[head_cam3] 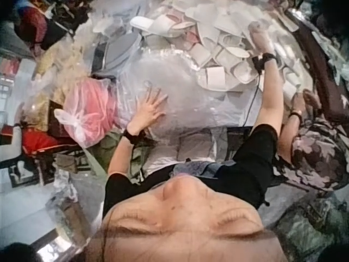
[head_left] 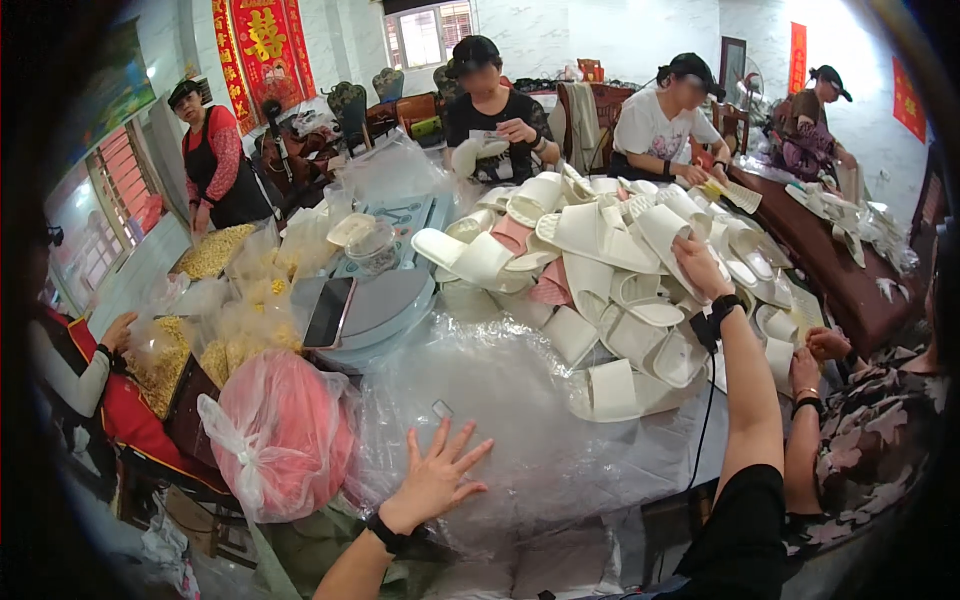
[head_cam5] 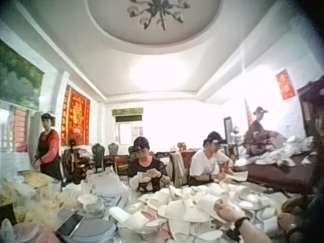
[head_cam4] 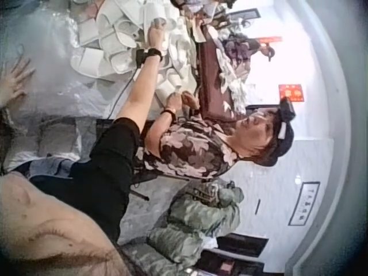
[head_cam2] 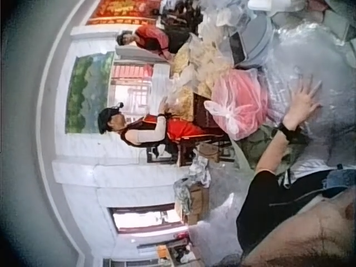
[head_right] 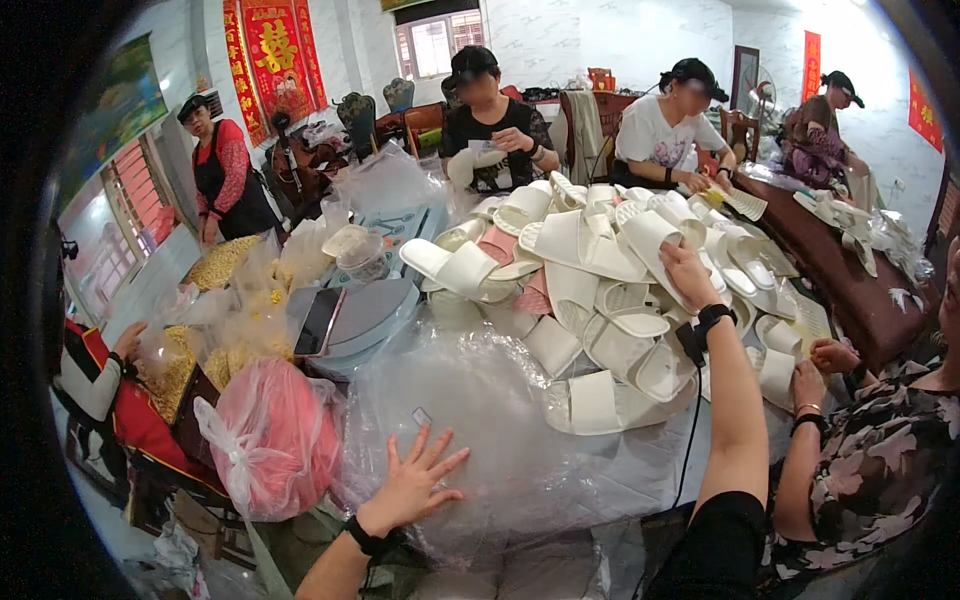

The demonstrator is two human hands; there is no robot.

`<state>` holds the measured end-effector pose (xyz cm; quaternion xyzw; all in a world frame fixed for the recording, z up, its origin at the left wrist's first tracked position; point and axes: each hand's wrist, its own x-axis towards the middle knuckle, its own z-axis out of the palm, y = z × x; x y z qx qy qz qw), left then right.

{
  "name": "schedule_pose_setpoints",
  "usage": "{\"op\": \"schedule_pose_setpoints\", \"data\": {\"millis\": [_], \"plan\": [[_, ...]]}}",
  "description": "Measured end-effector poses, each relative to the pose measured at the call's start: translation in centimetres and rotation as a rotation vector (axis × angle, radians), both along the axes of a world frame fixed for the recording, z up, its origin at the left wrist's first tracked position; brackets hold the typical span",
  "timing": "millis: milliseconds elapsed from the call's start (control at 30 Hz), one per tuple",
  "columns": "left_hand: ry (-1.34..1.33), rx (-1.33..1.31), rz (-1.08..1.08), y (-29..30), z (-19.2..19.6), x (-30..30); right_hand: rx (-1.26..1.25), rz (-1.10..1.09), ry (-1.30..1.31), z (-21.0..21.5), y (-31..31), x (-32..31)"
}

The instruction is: Packing white plastic sandals into a large storage bag.

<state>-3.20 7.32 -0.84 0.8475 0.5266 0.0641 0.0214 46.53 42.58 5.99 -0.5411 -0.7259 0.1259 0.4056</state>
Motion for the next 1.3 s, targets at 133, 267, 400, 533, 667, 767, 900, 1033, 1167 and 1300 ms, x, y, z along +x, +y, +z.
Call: {"op": "schedule_pose_setpoints", "data": {"millis": [133, 267, 400, 533, 667, 767, 900, 1033, 1167, 1300], "plan": [[0.021, -0.034, -0.006, 0.2, 0.7, 0.3, 0.048, -0.077, -0.076, -0.1, -0.1, 0.4], [-0.171, 0.122, -0.03, -0.9, -0.5, -1.4, -0.008, 0.023, 0.017, 0.4, -1.1, 0.5], [-0.114, 0.06, -0.137, -1.8, -0.2, -1.1, 0.115, -0.042, -0.004, -0.1, -2.7, 3.4], [-0.118, -0.052, -0.063, -4.6, 3.1, 0.4, 0.154, 0.039, 0.352, 3.1, -8.5, -0.8], [-0.043, -0.038, -0.088, -4.8, 2.3, 0.6, 0.278, 0.033, 0.212, 5.4, -14.2, -0.5], [-0.014, -0.01, -0.06, -4.1, 0.6, 0.4, 0.201, 0.079, 0.169, 5.4, -20.5, -3.7], [-0.149, 0.06, 0.035, -3.7, 0.6, 1.3, 0.162, 0.171, 0.234, 3.4, -27.5, -6.1], [-0.314, 0.014, 0.108, -3.3, 0.5, 1.5, -0.115, 0.359, 0.252, 0.8, -33.8, -9.5], [-0.379, 0.02, 0.045, -3.8, 1.0, 1.0, -0.256, 0.489, 0.238, -0.2, -39.0, -11.1], [-0.451, 0.057, 0.014, -4.5, 0.7, 0.8, -0.211, 0.603, 0.108, -0.8, -43.2, -11.3]]}}
